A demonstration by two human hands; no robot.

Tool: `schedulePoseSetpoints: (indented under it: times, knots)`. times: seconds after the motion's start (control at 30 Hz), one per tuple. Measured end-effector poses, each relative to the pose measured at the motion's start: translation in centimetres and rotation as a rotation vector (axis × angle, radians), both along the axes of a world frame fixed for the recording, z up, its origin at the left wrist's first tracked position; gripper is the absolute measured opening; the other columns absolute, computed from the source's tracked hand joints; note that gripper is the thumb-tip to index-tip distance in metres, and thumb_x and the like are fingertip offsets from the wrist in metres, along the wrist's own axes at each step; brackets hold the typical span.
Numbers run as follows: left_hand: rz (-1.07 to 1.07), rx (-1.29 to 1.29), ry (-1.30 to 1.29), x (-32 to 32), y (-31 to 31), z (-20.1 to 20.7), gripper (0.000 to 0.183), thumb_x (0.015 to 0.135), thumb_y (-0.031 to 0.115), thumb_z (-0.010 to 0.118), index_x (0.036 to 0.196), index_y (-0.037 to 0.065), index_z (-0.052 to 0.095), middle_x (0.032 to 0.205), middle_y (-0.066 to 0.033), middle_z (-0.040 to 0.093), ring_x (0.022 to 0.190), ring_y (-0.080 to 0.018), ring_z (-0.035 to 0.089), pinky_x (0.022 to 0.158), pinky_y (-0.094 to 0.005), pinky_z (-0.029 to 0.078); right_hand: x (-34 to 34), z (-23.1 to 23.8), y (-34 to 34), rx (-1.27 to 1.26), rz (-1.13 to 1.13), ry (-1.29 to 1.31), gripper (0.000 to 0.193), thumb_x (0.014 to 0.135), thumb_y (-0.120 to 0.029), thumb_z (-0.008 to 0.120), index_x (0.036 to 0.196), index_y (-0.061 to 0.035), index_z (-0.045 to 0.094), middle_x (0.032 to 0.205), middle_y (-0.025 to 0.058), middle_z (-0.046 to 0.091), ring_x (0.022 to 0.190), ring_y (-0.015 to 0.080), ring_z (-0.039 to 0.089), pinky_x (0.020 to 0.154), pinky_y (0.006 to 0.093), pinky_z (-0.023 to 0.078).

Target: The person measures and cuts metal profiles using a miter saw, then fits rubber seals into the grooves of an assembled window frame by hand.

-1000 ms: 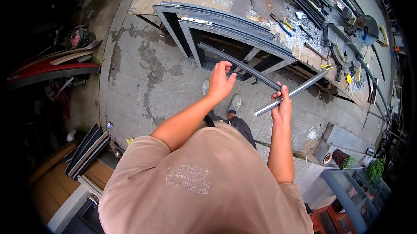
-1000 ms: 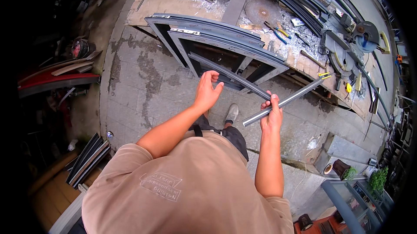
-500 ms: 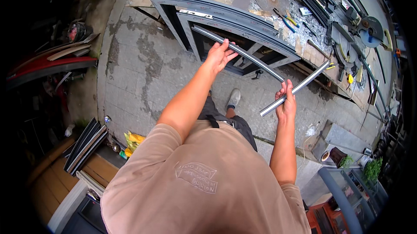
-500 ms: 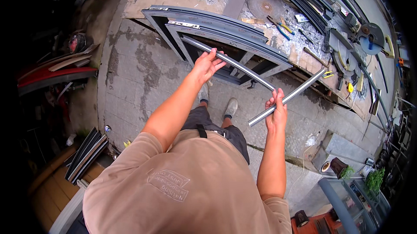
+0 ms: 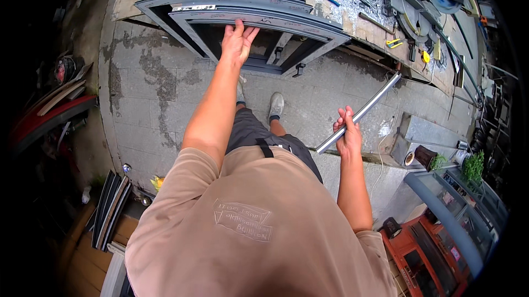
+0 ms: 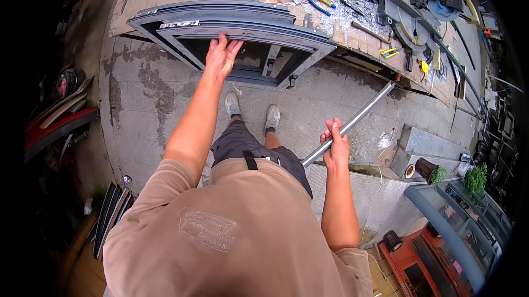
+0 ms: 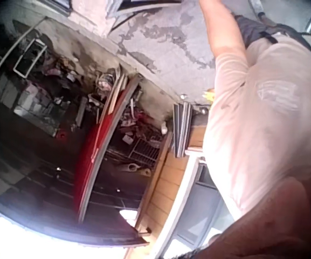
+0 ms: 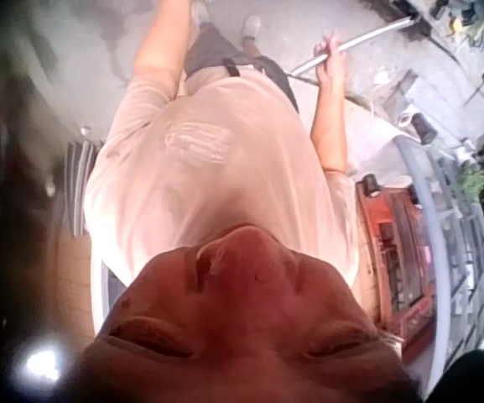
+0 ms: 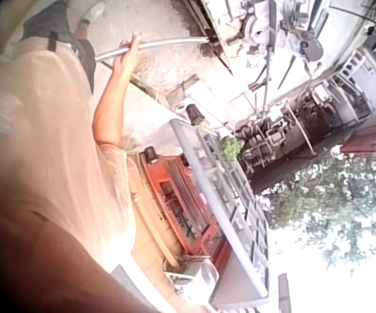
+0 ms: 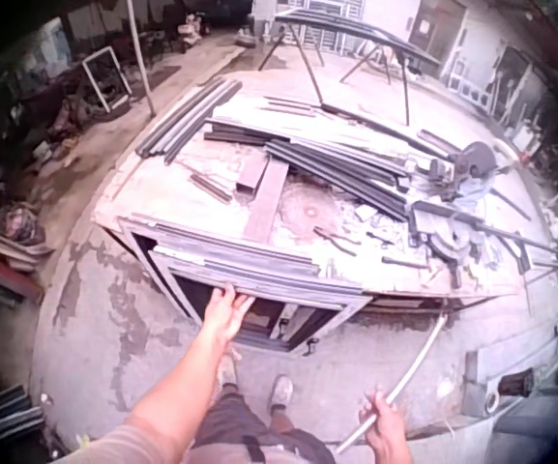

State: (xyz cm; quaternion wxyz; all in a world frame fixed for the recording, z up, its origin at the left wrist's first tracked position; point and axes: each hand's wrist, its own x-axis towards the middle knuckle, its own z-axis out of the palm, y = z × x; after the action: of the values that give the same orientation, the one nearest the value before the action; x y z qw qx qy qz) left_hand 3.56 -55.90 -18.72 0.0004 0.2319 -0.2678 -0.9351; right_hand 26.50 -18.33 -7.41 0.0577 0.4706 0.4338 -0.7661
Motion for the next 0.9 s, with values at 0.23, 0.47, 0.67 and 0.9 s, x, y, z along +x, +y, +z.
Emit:
schedulePoseSetpoints:
  times: [0.23, 0.47, 0.67, 0.9]
  knots:
    - [0.007, 0.022, 0.075, -0.3, 0.4, -0.9, 0.044, 0.108, 0.028, 0.061, 0.146, 0.012, 0.047, 0.148, -0.0086, 0.054, 0.137, -0.0386, 0.057, 0.121, -0.0572, 0.046, 1.1, -0.2, 1.0, 0.009, 0.013, 0.011, 0.039, 0.107, -0.021, 0.068, 0.143, -0.01, 0.056, 0.111, 0.0061, 0.071, 0.082, 0.0105, 0.064, 0.074, 0.0277, 0.058]
    - [-0.011, 0.117, 0.166, -0.3, 0.2, -1.6, 0.037, 0.11, 0.018, 0.057, 0.146, 0.011, 0.048, 0.148, -0.0095, 0.056, 0.138, -0.0368, 0.057, 0.123, -0.0551, 0.044, 1.4, 0.1, 0.7, 0.022, 0.05, -0.007, 0.041, 0.105, -0.02, 0.071, 0.142, -0.0095, 0.056, 0.111, 0.0066, 0.07, 0.082, 0.0109, 0.064, 0.074, 0.0285, 0.057]
    - [-0.009, 0.098, 0.178, -0.3, 0.4, -2.5, 0.037, 0.109, 0.016, 0.059, 0.145, 0.013, 0.051, 0.143, -0.0077, 0.061, 0.136, -0.0322, 0.06, 0.121, -0.051, 0.047, 1.7, 0.3, 0.8, 0.038, 0.096, -0.026, 0.041, 0.105, -0.02, 0.071, 0.142, -0.0098, 0.056, 0.11, 0.0054, 0.069, 0.084, 0.011, 0.064, 0.076, 0.0285, 0.058]
    - [0.017, 0.181, 0.185, -1.0, 1.0, -5.1, 0.037, 0.1, 0.02, 0.073, 0.134, 0.016, 0.058, 0.13, 0.0006, 0.066, 0.126, -0.0234, 0.063, 0.117, -0.0421, 0.051, 2.0, 0.7, 1.4, 0.052, 0.144, -0.045, 0.04, 0.106, -0.02, 0.069, 0.143, -0.0101, 0.057, 0.111, 0.0055, 0.069, 0.085, 0.0111, 0.065, 0.077, 0.028, 0.059]
